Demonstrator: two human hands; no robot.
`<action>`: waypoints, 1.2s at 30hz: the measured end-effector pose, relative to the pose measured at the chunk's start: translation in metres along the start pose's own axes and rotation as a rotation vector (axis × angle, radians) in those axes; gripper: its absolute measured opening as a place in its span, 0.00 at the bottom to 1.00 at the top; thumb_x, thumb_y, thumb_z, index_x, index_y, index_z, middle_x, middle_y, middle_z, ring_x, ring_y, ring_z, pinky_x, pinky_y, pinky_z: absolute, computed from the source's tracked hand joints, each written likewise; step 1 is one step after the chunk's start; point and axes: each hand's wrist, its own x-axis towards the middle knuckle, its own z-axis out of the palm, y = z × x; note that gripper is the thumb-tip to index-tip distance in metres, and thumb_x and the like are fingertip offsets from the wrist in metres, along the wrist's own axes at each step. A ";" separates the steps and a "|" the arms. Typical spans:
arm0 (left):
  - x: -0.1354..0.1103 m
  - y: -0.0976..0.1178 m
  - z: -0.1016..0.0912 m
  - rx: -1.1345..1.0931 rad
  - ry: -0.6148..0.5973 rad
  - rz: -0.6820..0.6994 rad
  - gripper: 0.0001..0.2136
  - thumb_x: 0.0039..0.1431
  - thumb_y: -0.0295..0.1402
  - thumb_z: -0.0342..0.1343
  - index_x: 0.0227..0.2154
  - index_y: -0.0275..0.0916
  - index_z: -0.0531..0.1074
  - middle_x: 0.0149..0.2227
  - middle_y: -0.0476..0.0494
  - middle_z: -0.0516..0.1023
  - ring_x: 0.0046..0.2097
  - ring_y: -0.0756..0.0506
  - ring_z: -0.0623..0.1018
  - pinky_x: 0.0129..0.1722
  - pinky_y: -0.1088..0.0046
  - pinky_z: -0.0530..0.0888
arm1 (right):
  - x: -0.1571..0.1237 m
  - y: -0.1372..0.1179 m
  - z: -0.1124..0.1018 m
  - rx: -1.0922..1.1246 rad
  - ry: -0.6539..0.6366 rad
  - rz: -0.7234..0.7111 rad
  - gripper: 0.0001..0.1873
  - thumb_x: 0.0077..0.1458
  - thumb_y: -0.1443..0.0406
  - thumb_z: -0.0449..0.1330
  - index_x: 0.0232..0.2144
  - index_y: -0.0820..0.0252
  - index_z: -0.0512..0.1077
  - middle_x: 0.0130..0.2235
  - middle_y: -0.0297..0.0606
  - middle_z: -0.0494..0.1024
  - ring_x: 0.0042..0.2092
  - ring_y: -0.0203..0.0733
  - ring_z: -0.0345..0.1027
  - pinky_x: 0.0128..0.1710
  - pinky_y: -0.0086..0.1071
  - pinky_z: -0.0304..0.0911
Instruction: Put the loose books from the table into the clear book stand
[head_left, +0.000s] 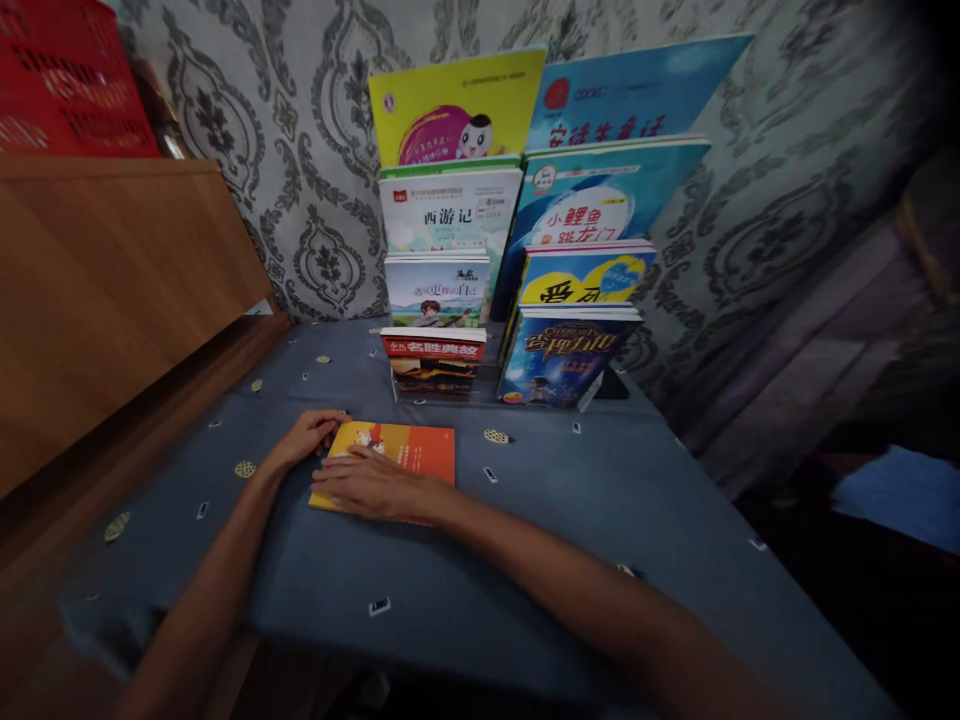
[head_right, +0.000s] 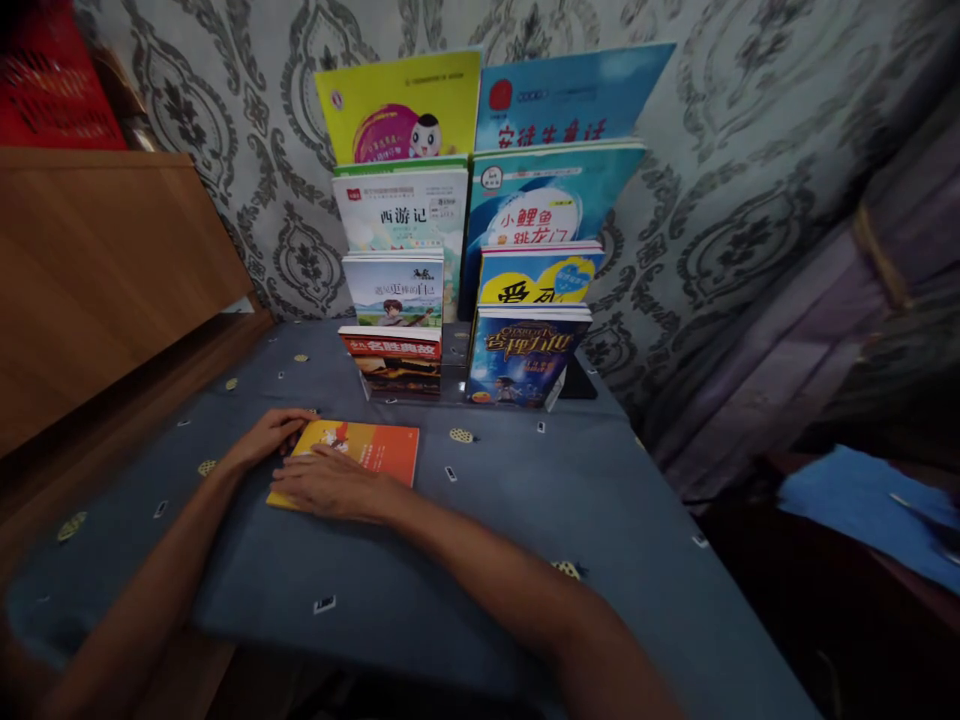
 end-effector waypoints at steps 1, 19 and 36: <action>-0.001 0.000 0.001 -0.027 -0.002 -0.007 0.22 0.58 0.40 0.48 0.49 0.34 0.76 0.23 0.52 0.69 0.22 0.53 0.68 0.20 0.81 0.66 | 0.002 0.002 0.000 0.004 0.009 0.012 0.18 0.70 0.64 0.51 0.58 0.50 0.70 0.62 0.34 0.72 0.66 0.36 0.59 0.69 0.42 0.46; -0.009 0.003 0.012 0.094 0.122 0.032 0.22 0.59 0.38 0.46 0.48 0.35 0.78 0.31 0.46 0.81 0.29 0.48 0.75 0.27 0.76 0.72 | -0.016 0.011 -0.014 -0.007 0.096 0.460 0.29 0.68 0.60 0.52 0.64 0.72 0.61 0.68 0.58 0.58 0.71 0.53 0.46 0.70 0.51 0.43; -0.017 0.008 0.016 0.495 0.238 0.192 0.21 0.64 0.36 0.43 0.50 0.39 0.78 0.50 0.39 0.81 0.51 0.38 0.78 0.54 0.59 0.73 | -0.103 0.035 -0.025 0.021 0.206 0.632 0.31 0.68 0.58 0.47 0.67 0.68 0.58 0.69 0.51 0.57 0.71 0.50 0.47 0.70 0.52 0.46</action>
